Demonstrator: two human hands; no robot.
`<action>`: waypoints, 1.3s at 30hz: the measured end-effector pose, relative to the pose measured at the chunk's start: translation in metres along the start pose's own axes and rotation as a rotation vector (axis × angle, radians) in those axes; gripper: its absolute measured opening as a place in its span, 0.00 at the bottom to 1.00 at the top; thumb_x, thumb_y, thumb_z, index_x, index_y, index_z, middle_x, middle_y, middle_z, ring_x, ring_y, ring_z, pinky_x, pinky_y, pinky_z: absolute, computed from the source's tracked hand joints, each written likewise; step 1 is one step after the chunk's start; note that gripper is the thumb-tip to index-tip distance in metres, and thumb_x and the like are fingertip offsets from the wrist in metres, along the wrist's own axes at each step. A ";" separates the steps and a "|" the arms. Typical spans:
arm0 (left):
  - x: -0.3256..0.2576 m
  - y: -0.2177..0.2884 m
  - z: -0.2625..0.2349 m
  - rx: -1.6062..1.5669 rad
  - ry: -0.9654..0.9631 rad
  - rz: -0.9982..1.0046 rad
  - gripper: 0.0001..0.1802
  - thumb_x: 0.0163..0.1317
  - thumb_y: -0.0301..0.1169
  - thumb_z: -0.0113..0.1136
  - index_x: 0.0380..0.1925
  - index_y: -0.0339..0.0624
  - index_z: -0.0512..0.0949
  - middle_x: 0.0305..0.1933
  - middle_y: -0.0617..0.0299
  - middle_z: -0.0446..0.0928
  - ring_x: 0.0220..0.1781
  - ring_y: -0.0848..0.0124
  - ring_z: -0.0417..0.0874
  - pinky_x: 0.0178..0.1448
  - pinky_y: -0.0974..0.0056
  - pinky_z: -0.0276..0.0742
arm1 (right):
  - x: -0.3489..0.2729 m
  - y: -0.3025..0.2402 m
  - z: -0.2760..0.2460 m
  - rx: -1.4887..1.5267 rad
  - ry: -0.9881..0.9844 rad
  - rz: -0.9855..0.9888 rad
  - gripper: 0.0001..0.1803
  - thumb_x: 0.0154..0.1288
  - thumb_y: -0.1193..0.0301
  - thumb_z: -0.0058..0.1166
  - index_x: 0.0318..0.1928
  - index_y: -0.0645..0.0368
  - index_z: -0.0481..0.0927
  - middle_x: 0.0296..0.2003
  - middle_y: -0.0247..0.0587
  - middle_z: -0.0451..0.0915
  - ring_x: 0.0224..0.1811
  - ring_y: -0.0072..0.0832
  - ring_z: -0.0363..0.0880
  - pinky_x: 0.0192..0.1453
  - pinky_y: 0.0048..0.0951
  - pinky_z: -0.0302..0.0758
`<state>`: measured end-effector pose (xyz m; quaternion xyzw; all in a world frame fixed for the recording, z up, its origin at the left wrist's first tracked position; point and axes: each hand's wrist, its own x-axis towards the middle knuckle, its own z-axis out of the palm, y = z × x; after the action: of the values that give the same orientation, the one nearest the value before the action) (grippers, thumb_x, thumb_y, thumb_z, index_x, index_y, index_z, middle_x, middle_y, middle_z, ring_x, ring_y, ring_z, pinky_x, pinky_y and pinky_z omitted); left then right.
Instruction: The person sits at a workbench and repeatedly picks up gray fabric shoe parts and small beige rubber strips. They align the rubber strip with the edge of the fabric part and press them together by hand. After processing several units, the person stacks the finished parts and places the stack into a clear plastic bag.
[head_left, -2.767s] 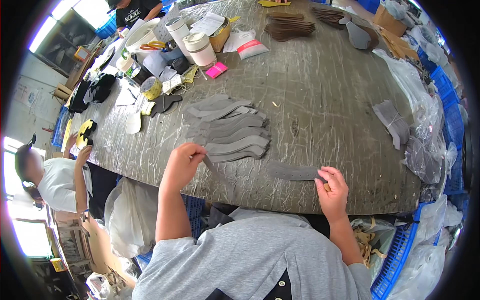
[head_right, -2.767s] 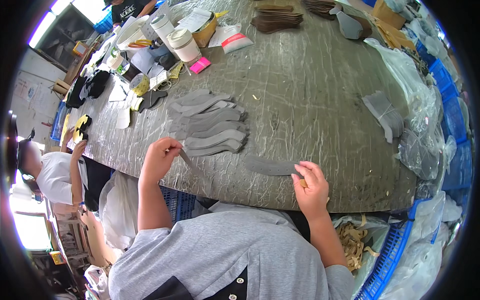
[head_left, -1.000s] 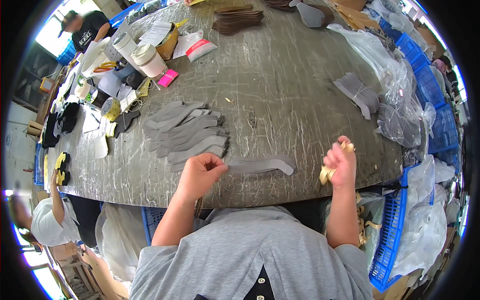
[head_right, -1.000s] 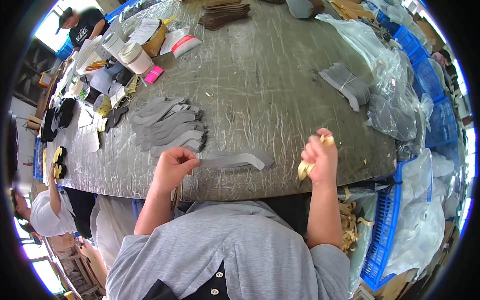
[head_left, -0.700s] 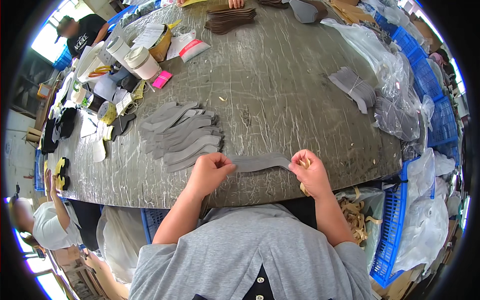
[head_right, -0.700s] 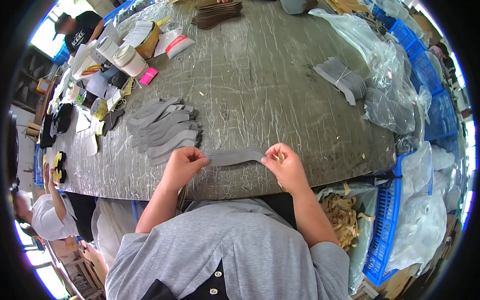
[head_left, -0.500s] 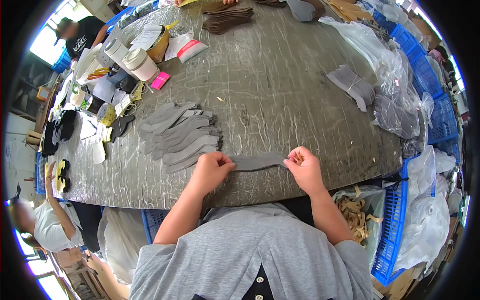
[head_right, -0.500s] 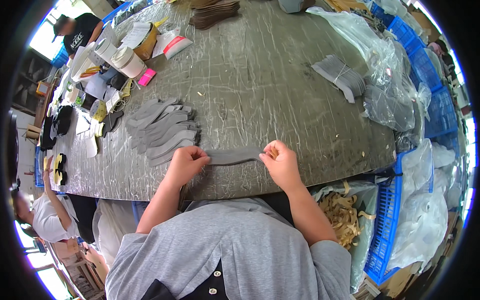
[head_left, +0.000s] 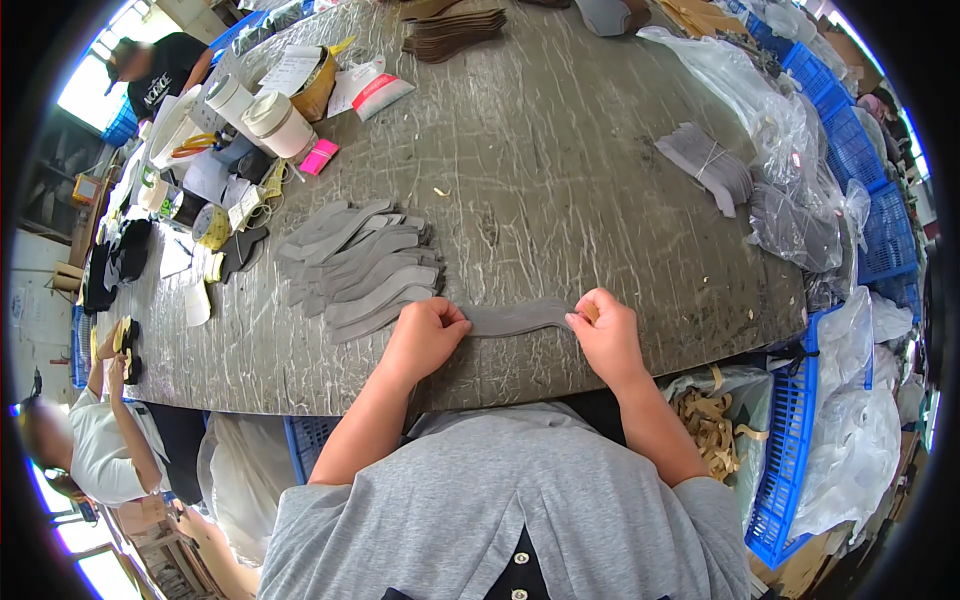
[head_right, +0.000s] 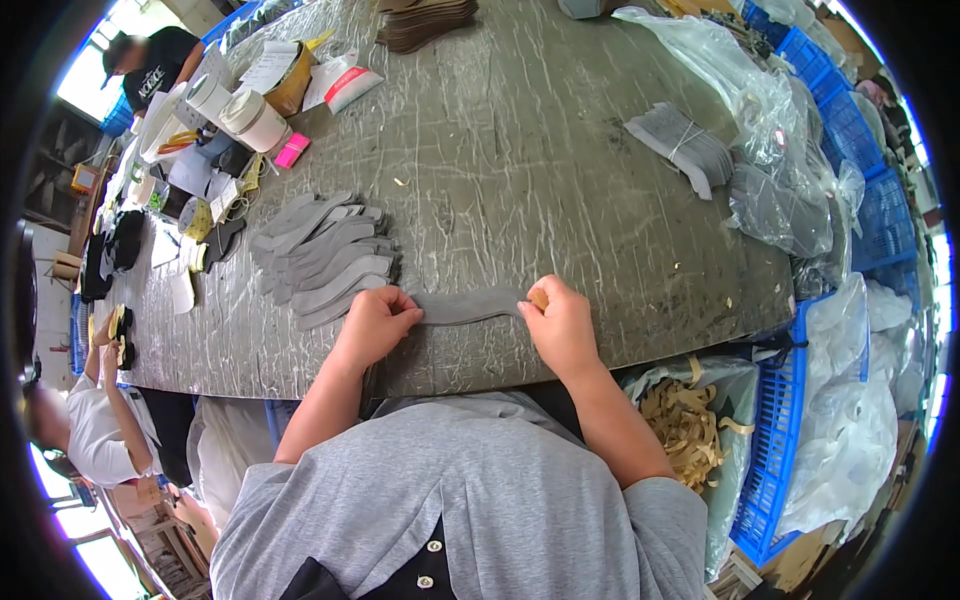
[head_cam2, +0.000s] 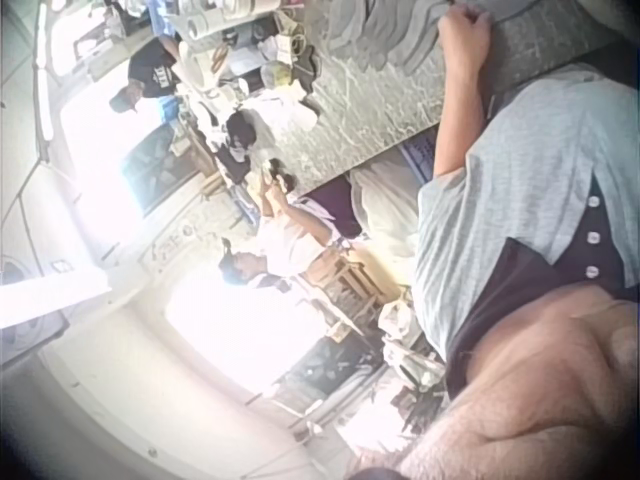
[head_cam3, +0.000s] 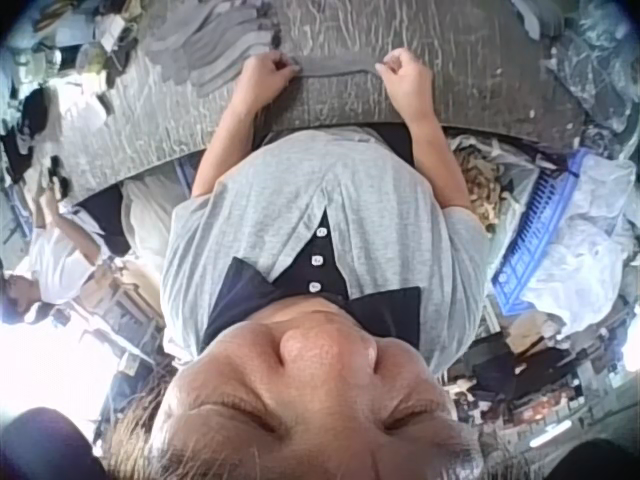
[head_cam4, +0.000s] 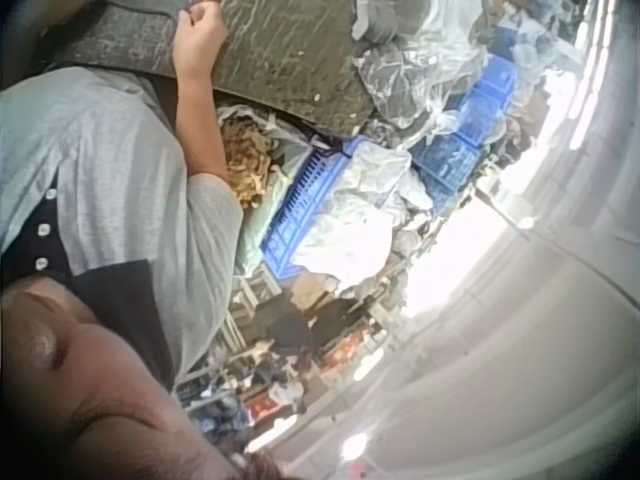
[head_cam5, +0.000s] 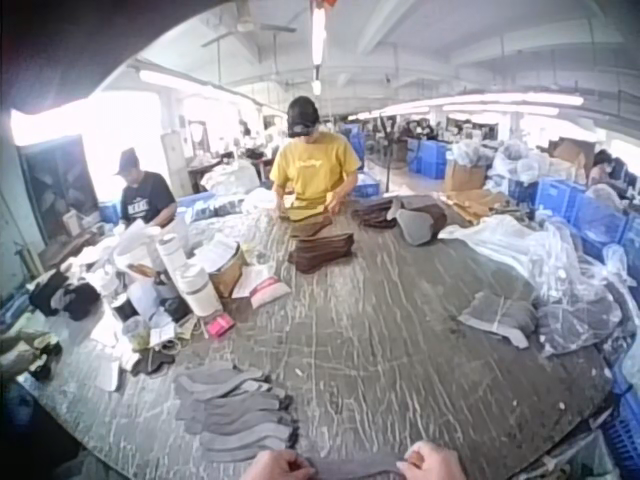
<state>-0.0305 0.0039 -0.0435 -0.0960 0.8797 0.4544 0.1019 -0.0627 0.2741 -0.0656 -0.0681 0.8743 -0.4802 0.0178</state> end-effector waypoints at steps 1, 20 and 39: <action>0.000 0.001 0.000 0.007 0.000 0.001 0.08 0.56 0.30 0.68 0.27 0.34 0.82 0.20 0.62 0.79 0.21 0.78 0.76 0.27 0.69 0.71 | 0.000 0.000 0.000 -0.054 0.000 -0.030 0.12 0.55 0.75 0.66 0.35 0.64 0.76 0.28 0.49 0.80 0.30 0.42 0.81 0.35 0.39 0.76; -0.004 0.011 0.003 0.161 0.028 0.059 0.07 0.55 0.28 0.64 0.30 0.35 0.82 0.30 0.45 0.82 0.35 0.48 0.84 0.41 0.54 0.79 | -0.023 -0.014 0.000 -0.683 -0.211 -0.433 0.28 0.55 0.74 0.56 0.56 0.33 0.83 0.34 0.37 0.67 0.23 0.29 0.76 0.25 0.33 0.75; -0.043 -0.038 -0.091 0.063 0.626 -0.020 0.23 0.54 0.25 0.71 0.50 0.37 0.75 0.35 0.60 0.80 0.26 0.77 0.69 0.32 0.67 0.70 | -0.024 -0.023 -0.015 0.075 0.068 -0.286 0.07 0.64 0.78 0.58 0.43 0.62 0.83 0.30 0.39 0.74 0.30 0.27 0.72 0.35 0.26 0.69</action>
<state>0.0121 -0.0885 -0.0100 -0.2367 0.8809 0.3744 -0.1667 -0.0386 0.2781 -0.0393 -0.1749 0.8372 -0.5122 -0.0778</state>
